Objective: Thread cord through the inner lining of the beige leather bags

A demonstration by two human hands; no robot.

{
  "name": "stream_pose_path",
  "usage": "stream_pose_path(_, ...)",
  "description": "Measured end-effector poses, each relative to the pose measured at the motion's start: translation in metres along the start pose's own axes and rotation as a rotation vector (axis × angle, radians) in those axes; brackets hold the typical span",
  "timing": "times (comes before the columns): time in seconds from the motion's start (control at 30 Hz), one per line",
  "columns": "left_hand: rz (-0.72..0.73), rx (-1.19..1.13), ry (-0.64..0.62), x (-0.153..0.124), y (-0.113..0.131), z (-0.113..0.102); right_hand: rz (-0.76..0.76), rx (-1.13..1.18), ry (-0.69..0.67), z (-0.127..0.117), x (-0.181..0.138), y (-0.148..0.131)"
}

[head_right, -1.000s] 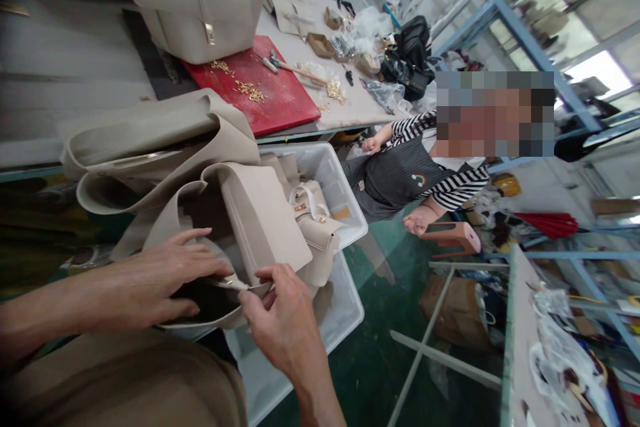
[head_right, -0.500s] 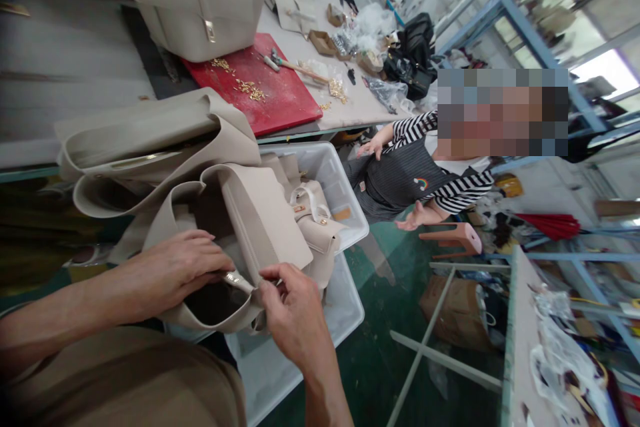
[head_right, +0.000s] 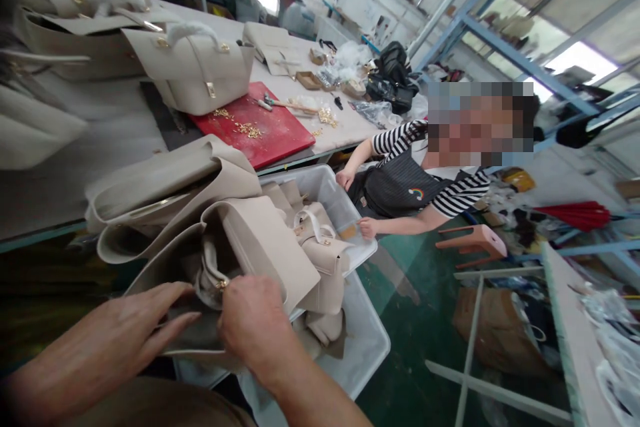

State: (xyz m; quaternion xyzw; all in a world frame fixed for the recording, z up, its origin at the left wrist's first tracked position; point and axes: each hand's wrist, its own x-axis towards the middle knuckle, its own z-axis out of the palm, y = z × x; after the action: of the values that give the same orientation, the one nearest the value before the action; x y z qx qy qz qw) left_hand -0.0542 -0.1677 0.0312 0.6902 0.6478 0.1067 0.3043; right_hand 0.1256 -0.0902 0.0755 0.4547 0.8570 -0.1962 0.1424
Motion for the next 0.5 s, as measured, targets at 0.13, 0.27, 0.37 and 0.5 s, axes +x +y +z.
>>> stream_pose_path(0.13,-0.154,-0.031,0.015,0.015,-0.014,-0.007,0.087,0.063,0.084,0.001,-0.013,0.011)
stream_pose_path(0.27,-0.178,-0.15,0.108,0.037,-0.008,-0.021,0.116,0.166,0.116,0.008,-0.029,0.0)
stream_pose_path(0.37,-0.198,-0.174,0.122,0.051,0.005,-0.03,0.094,0.202,0.087,0.017,-0.037,-0.023)
stream_pose_path(0.5,-0.125,-0.176,0.126,0.062,0.014,-0.022,0.112,0.154,0.083,0.037,-0.037,-0.053)
